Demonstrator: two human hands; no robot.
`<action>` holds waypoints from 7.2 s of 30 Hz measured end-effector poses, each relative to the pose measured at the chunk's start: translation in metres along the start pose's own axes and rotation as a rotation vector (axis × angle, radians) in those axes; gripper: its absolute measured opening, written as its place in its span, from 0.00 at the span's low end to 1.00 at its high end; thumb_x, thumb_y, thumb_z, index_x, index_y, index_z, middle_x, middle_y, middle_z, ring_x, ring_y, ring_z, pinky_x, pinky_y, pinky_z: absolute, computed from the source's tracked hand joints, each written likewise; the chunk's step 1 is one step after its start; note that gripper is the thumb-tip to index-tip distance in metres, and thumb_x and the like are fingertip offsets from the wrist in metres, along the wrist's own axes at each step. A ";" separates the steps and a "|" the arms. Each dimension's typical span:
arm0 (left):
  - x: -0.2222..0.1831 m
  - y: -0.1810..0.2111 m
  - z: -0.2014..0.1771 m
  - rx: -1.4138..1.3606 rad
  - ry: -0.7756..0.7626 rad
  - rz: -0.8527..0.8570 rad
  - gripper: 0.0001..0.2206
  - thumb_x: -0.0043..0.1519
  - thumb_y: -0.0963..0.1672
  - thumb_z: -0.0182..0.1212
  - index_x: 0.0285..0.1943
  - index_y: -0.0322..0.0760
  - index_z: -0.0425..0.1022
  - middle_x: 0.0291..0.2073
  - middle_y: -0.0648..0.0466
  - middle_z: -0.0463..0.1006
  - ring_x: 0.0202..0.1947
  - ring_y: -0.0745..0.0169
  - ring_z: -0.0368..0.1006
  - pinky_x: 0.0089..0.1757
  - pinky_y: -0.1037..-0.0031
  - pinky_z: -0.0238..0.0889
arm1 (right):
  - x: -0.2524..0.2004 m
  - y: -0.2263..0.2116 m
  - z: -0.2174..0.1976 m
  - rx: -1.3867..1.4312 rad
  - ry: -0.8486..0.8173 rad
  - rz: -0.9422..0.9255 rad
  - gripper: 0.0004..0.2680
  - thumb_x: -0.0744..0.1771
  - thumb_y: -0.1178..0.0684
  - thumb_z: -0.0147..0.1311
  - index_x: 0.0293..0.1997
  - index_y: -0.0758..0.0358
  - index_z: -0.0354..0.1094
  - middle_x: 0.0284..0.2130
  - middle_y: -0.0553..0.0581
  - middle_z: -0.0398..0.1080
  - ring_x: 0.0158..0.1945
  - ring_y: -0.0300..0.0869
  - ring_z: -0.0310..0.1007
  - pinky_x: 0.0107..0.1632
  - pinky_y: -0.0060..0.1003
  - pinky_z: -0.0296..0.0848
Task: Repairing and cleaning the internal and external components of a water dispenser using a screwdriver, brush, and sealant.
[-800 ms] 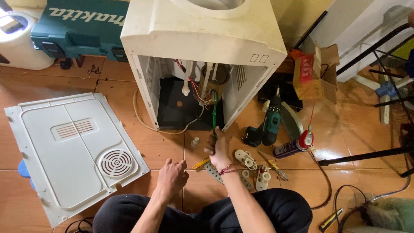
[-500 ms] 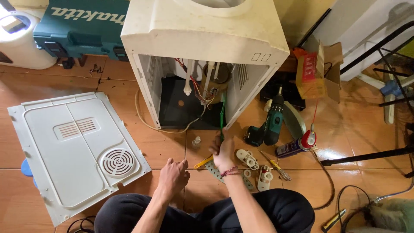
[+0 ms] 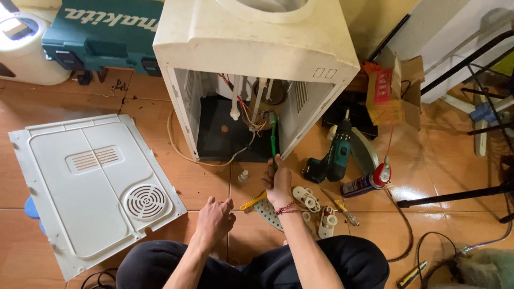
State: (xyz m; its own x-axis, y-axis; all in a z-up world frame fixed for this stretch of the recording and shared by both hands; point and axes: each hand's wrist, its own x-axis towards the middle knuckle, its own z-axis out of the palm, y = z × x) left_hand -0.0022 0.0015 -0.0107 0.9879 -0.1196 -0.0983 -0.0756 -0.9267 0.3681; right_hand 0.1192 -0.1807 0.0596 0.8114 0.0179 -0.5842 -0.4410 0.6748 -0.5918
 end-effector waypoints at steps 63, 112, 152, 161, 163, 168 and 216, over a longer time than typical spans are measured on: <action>0.001 -0.002 -0.002 -0.010 -0.042 -0.012 0.08 0.60 0.45 0.61 0.40 0.38 0.72 0.21 0.51 0.78 0.37 0.54 0.72 0.37 0.68 0.71 | -0.025 -0.033 0.042 -0.536 0.064 -0.285 0.15 0.72 0.44 0.45 0.35 0.66 0.70 0.10 0.45 0.47 0.11 0.34 0.42 0.18 0.32 0.44; 0.004 0.016 -0.011 0.025 -0.090 -0.010 0.09 0.58 0.46 0.59 0.44 0.43 0.75 0.23 0.53 0.83 0.31 0.53 0.75 0.48 0.69 0.65 | 0.002 -0.014 0.038 -0.635 0.120 -0.645 0.12 0.69 0.52 0.43 0.39 0.58 0.79 0.15 0.44 0.55 0.19 0.33 0.48 0.24 0.31 0.50; 0.010 0.005 0.004 -0.003 -0.066 0.001 0.07 0.56 0.46 0.60 0.42 0.44 0.76 0.22 0.55 0.82 0.30 0.55 0.75 0.47 0.71 0.65 | -0.009 -0.031 0.056 -0.446 -0.080 -0.167 0.11 0.73 0.49 0.40 0.47 0.59 0.72 0.14 0.43 0.49 0.14 0.30 0.40 0.17 0.29 0.42; 0.009 0.006 0.000 0.004 -0.063 0.027 0.09 0.57 0.45 0.60 0.44 0.41 0.75 0.27 0.55 0.84 0.30 0.55 0.77 0.49 0.71 0.64 | -0.045 -0.048 0.035 -0.343 0.025 -0.206 0.11 0.71 0.51 0.42 0.45 0.62 0.74 0.13 0.44 0.47 0.14 0.32 0.39 0.18 0.30 0.41; 0.009 0.007 -0.001 0.009 -0.064 0.017 0.09 0.57 0.46 0.60 0.44 0.42 0.76 0.27 0.54 0.83 0.31 0.55 0.76 0.48 0.70 0.65 | -0.044 -0.051 0.040 -0.344 0.045 -0.217 0.12 0.71 0.51 0.42 0.45 0.62 0.75 0.14 0.44 0.47 0.13 0.32 0.39 0.17 0.30 0.43; 0.010 0.011 -0.011 -0.002 -0.098 0.018 0.07 0.58 0.45 0.61 0.43 0.41 0.76 0.21 0.53 0.81 0.25 0.57 0.75 0.51 0.72 0.64 | -0.029 -0.060 0.058 -0.393 0.077 -0.183 0.12 0.72 0.48 0.41 0.51 0.58 0.74 0.16 0.43 0.51 0.16 0.30 0.44 0.20 0.28 0.42; 0.004 0.009 -0.012 -0.047 -0.096 -0.003 0.09 0.58 0.44 0.61 0.45 0.37 0.77 0.32 0.54 0.85 0.31 0.58 0.79 0.53 0.72 0.64 | -0.028 -0.038 0.065 -0.376 0.040 -0.121 0.11 0.72 0.48 0.40 0.47 0.58 0.72 0.17 0.46 0.50 0.17 0.32 0.43 0.18 0.29 0.42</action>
State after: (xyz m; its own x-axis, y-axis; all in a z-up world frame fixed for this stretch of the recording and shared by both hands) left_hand 0.0027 -0.0035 0.0033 0.9705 -0.1526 -0.1868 -0.0640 -0.9097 0.4104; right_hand 0.1383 -0.1592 0.1347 0.8539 -0.0787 -0.5145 -0.4589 0.3526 -0.8155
